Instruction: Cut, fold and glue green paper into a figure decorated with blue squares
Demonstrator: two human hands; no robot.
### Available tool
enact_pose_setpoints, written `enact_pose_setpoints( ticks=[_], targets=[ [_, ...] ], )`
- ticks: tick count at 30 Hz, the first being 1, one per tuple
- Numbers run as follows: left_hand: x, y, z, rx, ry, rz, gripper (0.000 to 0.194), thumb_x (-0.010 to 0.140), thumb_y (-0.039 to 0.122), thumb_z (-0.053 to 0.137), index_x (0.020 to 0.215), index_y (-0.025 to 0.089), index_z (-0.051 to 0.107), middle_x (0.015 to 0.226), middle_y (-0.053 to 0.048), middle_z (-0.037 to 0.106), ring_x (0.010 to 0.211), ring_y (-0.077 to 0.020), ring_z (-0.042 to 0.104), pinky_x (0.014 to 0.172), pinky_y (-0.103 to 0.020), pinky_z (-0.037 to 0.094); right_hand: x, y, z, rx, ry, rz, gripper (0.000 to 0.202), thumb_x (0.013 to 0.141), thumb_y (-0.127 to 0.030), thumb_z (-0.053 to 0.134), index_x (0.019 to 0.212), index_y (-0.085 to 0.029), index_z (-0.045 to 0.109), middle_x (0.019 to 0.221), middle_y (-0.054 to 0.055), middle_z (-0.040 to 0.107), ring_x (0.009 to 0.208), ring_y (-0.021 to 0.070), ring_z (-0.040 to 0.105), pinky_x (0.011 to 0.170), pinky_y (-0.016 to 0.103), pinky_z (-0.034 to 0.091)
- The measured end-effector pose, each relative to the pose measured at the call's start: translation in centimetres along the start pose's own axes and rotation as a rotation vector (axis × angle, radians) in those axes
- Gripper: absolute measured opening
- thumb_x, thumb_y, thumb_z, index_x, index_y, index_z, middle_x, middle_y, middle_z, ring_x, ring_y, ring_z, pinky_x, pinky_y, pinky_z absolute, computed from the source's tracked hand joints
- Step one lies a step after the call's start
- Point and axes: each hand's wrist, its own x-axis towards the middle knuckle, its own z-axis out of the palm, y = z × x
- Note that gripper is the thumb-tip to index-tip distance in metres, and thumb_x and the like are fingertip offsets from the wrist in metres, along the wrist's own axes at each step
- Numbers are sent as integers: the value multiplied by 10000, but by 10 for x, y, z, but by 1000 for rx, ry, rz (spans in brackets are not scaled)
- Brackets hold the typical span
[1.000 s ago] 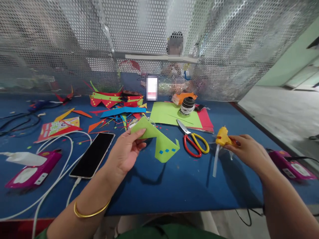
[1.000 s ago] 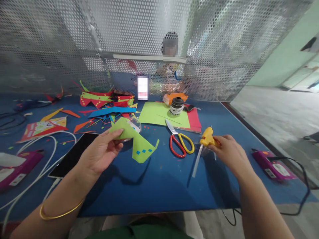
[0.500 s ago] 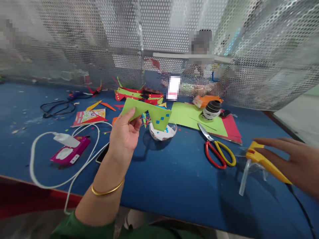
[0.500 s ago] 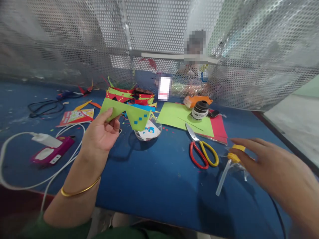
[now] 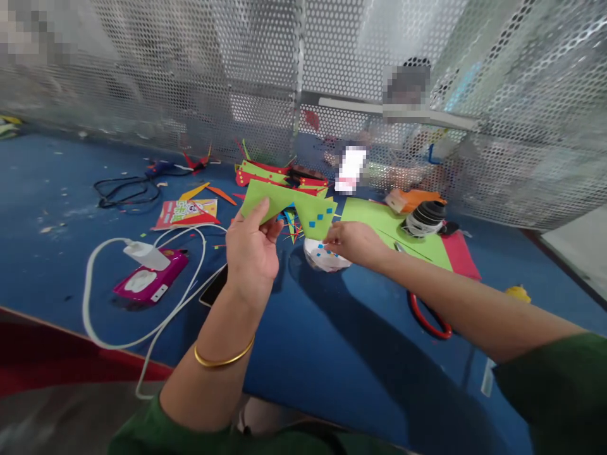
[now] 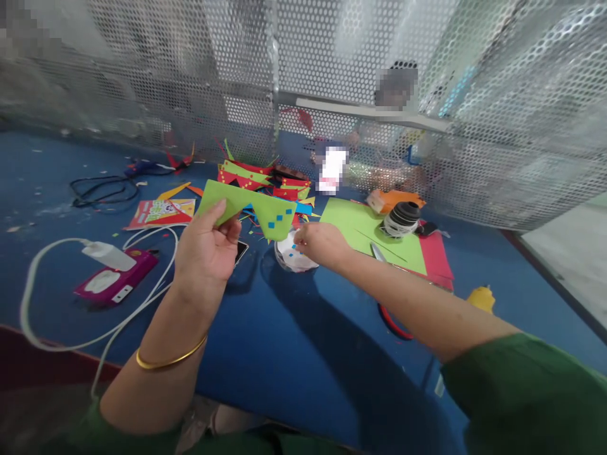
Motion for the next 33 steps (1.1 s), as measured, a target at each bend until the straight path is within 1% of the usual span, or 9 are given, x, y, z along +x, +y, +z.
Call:
enact_pose_setpoints(
  ticks=[3, 5, 9, 15, 21, 23, 28, 31, 33],
  targets=[
    [-1, -2, -2, 14, -33, -7, 106, 781, 98, 724, 785, 202, 705, 798, 25, 739, 629, -62, 639, 525, -142, 503, 8, -4, 13, -54, -3, 17, 177, 856, -239, 629, 915, -212, 794, 966, 90, 765, 838, 203, 686, 642, 272, 406],
    [-1, -2, -2, 32, -46, -22, 115, 777, 104, 730, 818, 210, 717, 834, 20, 749, 655, -70, 651, 543, -149, 509, 9, -6, 17, -83, -4, 20, 202, 864, -243, 607, 937, -192, 788, 970, 115, 763, 873, 230, 688, 646, 284, 397],
    [-3, -1, -1, 53, -19, -40, 158, 774, 122, 740, 890, 230, 736, 881, 13, 755, 679, -85, 665, 562, -174, 516, 9, -7, 17, -123, -12, 11, 241, 874, -235, 573, 998, -171, 770, 996, 137, 761, 890, 246, 687, 661, 293, 391],
    [-3, -2, 0, 98, -17, -33, 91, 776, 134, 744, 782, 218, 710, 866, 16, 748, 687, -87, 661, 567, -173, 492, 13, -9, 16, -136, -12, -14, 295, 885, -202, 530, 1076, -125, 741, 1080, 175, 747, 976, 293, 685, 739, 327, 414],
    [-6, 1, 1, 32, -59, -62, 123, 766, 87, 743, 788, 201, 705, 784, 55, 734, 655, -63, 636, 557, -148, 485, 17, -8, 22, -91, 10, -32, 322, 890, -158, 491, 1113, -134, 721, 1102, 170, 739, 979, 280, 685, 755, 329, 421],
    [-6, 0, 1, 17, -54, -60, 133, 766, 76, 737, 818, 196, 709, 778, 51, 733, 641, -59, 634, 544, -142, 487, 17, -8, 23, -64, 16, -20, 312, 877, -143, 496, 1085, -124, 728, 1066, 177, 744, 953, 276, 687, 746, 327, 416],
    [-3, -4, -1, 22, -47, -51, 173, 762, 88, 741, 888, 208, 732, 800, 22, 739, 656, -74, 648, 532, -152, 500, 15, -7, 22, 63, 33, 40, 235, 824, -131, 542, 931, -120, 751, 992, 179, 747, 894, 258, 678, 731, 321, 405],
    [-3, -4, -2, 30, -54, -44, 129, 769, 100, 735, 838, 209, 729, 823, 21, 740, 665, -72, 649, 536, -156, 502, 13, -6, 21, 193, 97, 106, 193, 798, -147, 557, 860, -144, 739, 963, 143, 742, 868, 235, 660, 709, 313, 401],
    [-3, -4, -2, 42, -54, -41, 113, 767, 111, 739, 809, 214, 720, 846, 21, 743, 666, -70, 650, 546, -158, 505, 11, -2, 18, 307, 161, 172, 157, 784, -179, 560, 800, -165, 715, 873, 93, 731, 794, 205, 639, 665, 300, 393]
  ],
)
